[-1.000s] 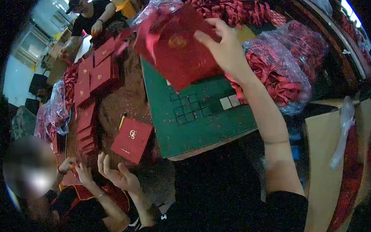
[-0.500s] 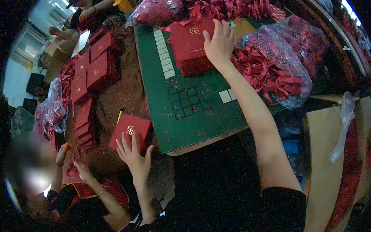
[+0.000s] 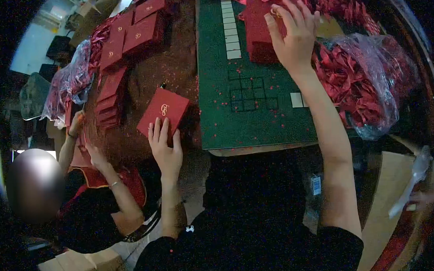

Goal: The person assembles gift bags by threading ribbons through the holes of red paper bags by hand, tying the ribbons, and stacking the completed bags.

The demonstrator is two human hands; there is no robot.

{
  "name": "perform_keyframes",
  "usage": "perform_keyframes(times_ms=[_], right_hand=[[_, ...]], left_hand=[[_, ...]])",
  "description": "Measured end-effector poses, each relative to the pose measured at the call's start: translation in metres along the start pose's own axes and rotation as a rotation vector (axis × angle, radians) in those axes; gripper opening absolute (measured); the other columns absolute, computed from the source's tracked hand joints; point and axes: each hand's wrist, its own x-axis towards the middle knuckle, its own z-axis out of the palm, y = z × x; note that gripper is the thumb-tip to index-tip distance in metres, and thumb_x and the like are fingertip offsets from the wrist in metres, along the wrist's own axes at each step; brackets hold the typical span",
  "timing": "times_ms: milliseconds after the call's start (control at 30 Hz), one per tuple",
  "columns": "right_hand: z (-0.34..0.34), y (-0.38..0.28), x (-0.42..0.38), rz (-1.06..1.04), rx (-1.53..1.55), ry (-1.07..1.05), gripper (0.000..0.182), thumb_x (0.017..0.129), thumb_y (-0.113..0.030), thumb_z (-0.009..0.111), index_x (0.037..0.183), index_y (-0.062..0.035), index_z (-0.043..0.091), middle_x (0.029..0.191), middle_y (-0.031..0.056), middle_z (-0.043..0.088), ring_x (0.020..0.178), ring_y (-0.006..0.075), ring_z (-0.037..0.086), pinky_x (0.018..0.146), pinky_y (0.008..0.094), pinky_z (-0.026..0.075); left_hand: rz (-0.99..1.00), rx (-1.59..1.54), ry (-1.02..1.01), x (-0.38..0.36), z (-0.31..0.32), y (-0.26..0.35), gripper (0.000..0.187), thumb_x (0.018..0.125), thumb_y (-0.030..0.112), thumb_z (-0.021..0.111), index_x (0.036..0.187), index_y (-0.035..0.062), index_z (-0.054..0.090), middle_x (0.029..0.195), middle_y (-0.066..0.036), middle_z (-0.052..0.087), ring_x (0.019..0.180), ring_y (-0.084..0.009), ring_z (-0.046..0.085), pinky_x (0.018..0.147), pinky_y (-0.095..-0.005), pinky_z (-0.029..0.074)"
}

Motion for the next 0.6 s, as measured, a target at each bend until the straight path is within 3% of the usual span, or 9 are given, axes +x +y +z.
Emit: perform_keyframes(times_ms=[100,167,267,333,367,433,467,533,600], right_hand=[[-0.036,-0.051,-0.004,0.051,0.461,-0.118,0.019,0.082,-0.017,0.069,0.096,-0.0040,0.064,0.098,0.0101,0.064,0.095,0.0304,0.059,0.089,0.0382,0.044],[-0.054,-0.074,-0.019,0.214,0.602,-0.342,0.024,0.085,-0.021,0.067,0.102,-0.0040,0.063,0.098,0.0108,0.064,0.094,0.0271,0.060,0.085,0.0358,0.046],[-0.068,-0.100,-0.042,0.914,1.329,-0.880,0.043,0.091,-0.034,0.063,0.120,-0.0044,0.054,0.105,0.0050,0.062,0.096,0.0133,0.058,0.084,0.0309,0.046],[-0.077,-0.104,-0.036,1.292,1.484,-1.107,0.045,0.091,-0.032,0.063,0.125,-0.0045,0.053,0.111,0.0036,0.061,0.098,0.0124,0.057,0.086,0.0306,0.046],[-0.081,-0.112,-0.036,1.427,1.561,-1.007,0.042,0.091,-0.023,0.063,0.127,-0.0031,0.051,0.117,0.0046,0.060,0.100,0.0116,0.057,0.087,0.0295,0.047],[-0.092,-0.111,-0.042,1.299,1.712,-1.003,0.039,0.091,-0.013,0.062,0.126,-0.0010,0.050,0.119,0.0060,0.059,0.100,0.0110,0.058,0.087,0.0286,0.048],[-0.095,-0.109,-0.039,1.332,1.665,-0.994,0.041,0.090,-0.009,0.061,0.128,-0.0016,0.048,0.116,0.0060,0.061,0.098,0.0111,0.059,0.086,0.0283,0.049],[-0.093,-0.102,-0.038,1.281,1.594,-0.909,0.042,0.091,-0.010,0.061,0.128,-0.0019,0.045,0.112,0.0060,0.062,0.099,0.0118,0.059,0.087,0.0290,0.049],[-0.085,-0.087,-0.042,1.169,1.584,-1.033,0.042,0.090,-0.011,0.063,0.126,-0.0013,0.044,0.111,0.0069,0.062,0.098,0.0129,0.060,0.085,0.0294,0.050]], left_hand=[[-0.033,-0.112,0.109,0.005,-0.008,0.011,0.041,0.083,0.009,0.066,0.123,0.0048,0.059,0.135,-0.017,0.049,0.128,-0.0383,0.040,0.106,-0.0467,0.032],[0.014,-0.139,0.126,0.005,-0.021,0.026,0.042,0.082,0.008,0.066,0.122,0.0037,0.059,0.135,-0.017,0.050,0.127,-0.0382,0.041,0.105,-0.0465,0.032],[0.172,-0.190,0.089,0.000,-0.035,0.061,0.043,0.078,0.005,0.067,0.121,0.0031,0.060,0.134,-0.016,0.050,0.128,-0.0377,0.041,0.106,-0.0469,0.033],[0.388,-0.295,-0.056,-0.002,-0.037,0.070,0.048,0.072,0.009,0.073,0.119,0.0053,0.062,0.135,-0.017,0.049,0.128,-0.0388,0.040,0.106,-0.0487,0.032],[0.446,-0.276,-0.120,-0.008,-0.031,0.072,0.050,0.070,0.011,0.075,0.119,0.0090,0.063,0.135,-0.016,0.049,0.127,-0.0381,0.041,0.106,-0.0500,0.031],[0.498,-0.172,-0.145,-0.010,-0.025,0.082,0.050,0.072,0.019,0.077,0.119,0.0124,0.063,0.134,-0.016,0.049,0.127,-0.0369,0.040,0.105,-0.0506,0.031],[0.503,-0.155,-0.143,-0.010,-0.024,0.086,0.049,0.074,0.028,0.077,0.119,0.0144,0.064,0.134,-0.015,0.050,0.128,-0.0362,0.040,0.104,-0.0508,0.030],[0.483,-0.207,-0.160,-0.005,-0.024,0.087,0.048,0.073,0.029,0.076,0.119,0.0179,0.063,0.135,-0.012,0.048,0.127,-0.0337,0.041,0.106,-0.0498,0.026],[0.480,-0.265,-0.054,-0.004,-0.020,0.080,0.032,0.076,0.024,0.074,0.105,0.0119,0.065,0.130,-0.012,0.051,0.122,-0.0333,0.043,0.103,-0.0483,0.030]])
